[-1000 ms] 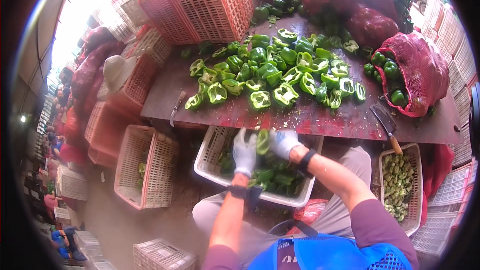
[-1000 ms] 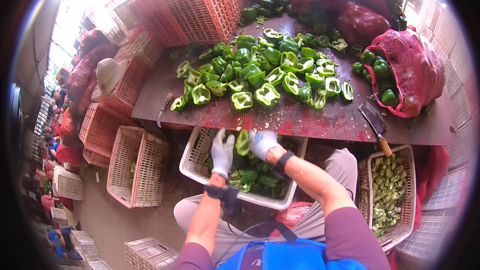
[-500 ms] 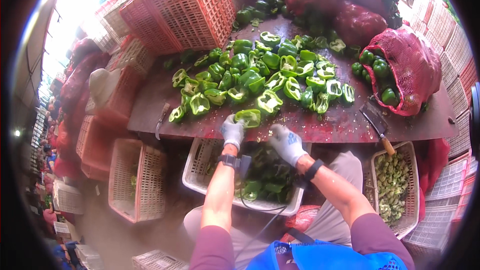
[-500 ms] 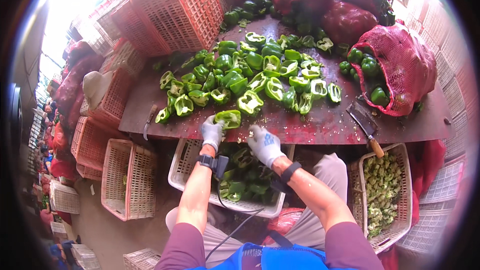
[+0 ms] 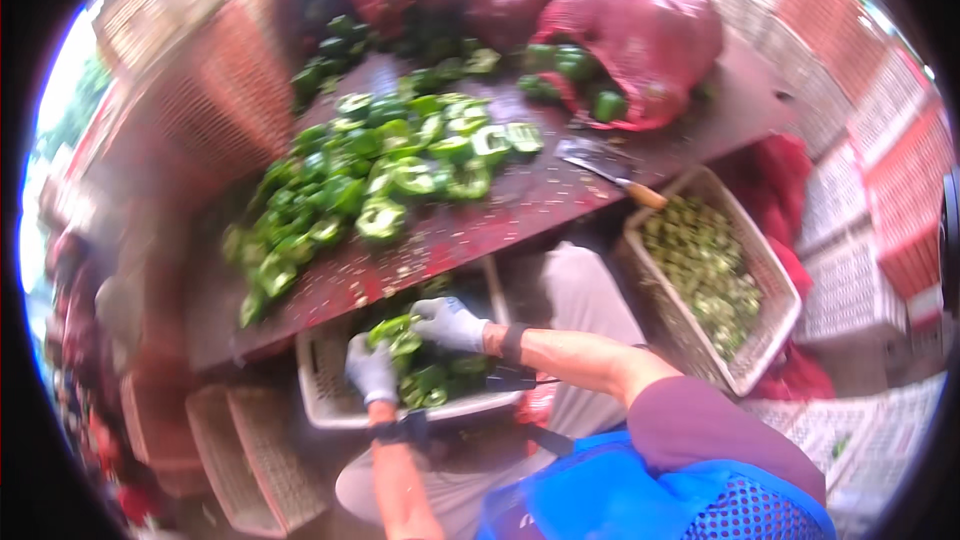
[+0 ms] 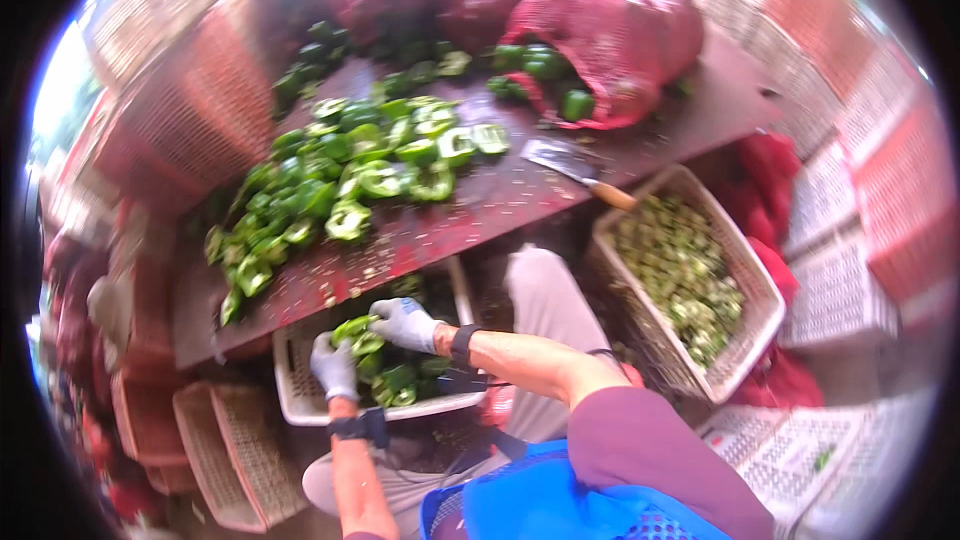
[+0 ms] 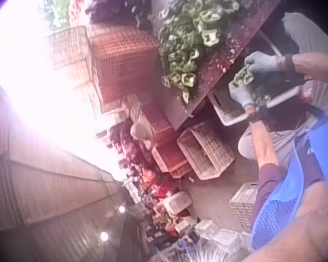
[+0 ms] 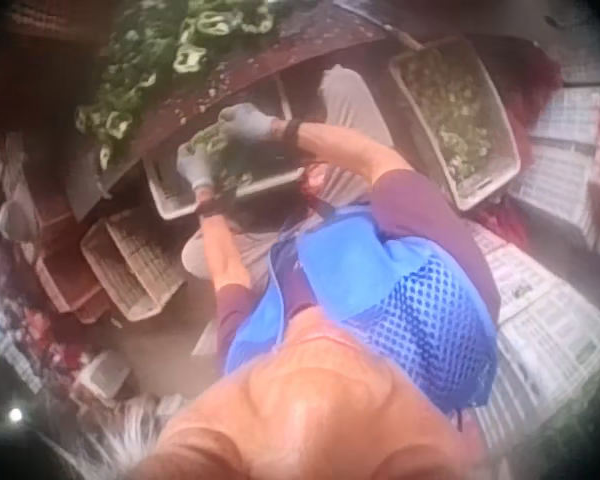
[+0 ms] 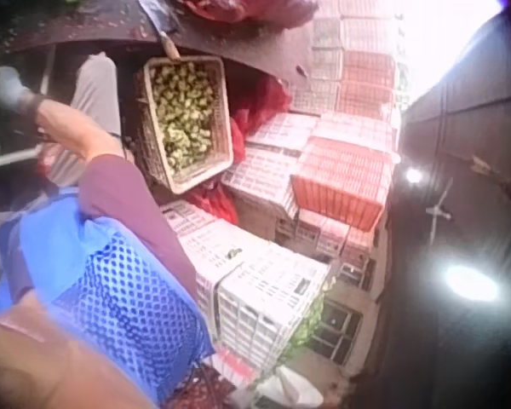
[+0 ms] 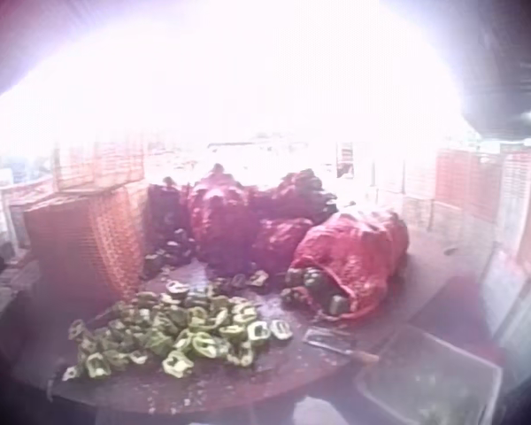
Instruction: Chopping green bell peppers and sorting them into crates.
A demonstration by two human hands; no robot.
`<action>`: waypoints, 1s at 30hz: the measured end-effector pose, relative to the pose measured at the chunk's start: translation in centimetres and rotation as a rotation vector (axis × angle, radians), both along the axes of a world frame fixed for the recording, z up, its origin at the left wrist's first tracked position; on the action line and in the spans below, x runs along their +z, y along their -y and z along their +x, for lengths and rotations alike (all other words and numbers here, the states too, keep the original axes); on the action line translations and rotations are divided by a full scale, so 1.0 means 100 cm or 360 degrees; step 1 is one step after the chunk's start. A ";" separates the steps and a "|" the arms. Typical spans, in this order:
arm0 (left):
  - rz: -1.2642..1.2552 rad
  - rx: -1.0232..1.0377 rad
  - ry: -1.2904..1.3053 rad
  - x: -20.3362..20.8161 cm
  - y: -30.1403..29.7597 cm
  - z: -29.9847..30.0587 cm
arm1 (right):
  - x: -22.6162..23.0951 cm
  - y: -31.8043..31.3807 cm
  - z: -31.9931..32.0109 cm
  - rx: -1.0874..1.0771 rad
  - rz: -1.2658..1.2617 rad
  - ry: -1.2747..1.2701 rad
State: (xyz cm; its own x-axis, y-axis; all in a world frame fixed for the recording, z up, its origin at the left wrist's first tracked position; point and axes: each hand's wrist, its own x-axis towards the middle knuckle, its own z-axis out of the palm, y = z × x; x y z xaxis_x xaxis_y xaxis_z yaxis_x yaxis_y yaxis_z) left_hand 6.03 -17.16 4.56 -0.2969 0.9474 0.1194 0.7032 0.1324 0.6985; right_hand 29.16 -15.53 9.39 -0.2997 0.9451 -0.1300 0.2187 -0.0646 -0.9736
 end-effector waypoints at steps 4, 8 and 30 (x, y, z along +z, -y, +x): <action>-0.0154 -0.0091 -0.0340 -0.040 -0.005 -0.021 | 0.056 0.027 0.144 -0.0237 0.0843 0.0609; -0.0052 0.0201 -0.0209 -0.078 0.003 -0.112 | 0.092 0.046 0.264 -0.0439 0.0622 0.1209; -0.0405 -0.0250 0.1312 0.032 0.001 -0.006 | 0.018 -0.223 -0.043 0.0384 0.1902 0.1970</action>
State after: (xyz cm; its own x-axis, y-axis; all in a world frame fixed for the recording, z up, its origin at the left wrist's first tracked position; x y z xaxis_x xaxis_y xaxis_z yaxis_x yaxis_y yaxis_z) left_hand 5.40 -17.24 7.76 -0.0592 0.9532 -0.2964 0.0108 0.2975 0.9547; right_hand 24.84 6.79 11.16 -0.7080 0.6361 0.3069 0.7060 0.6500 0.2813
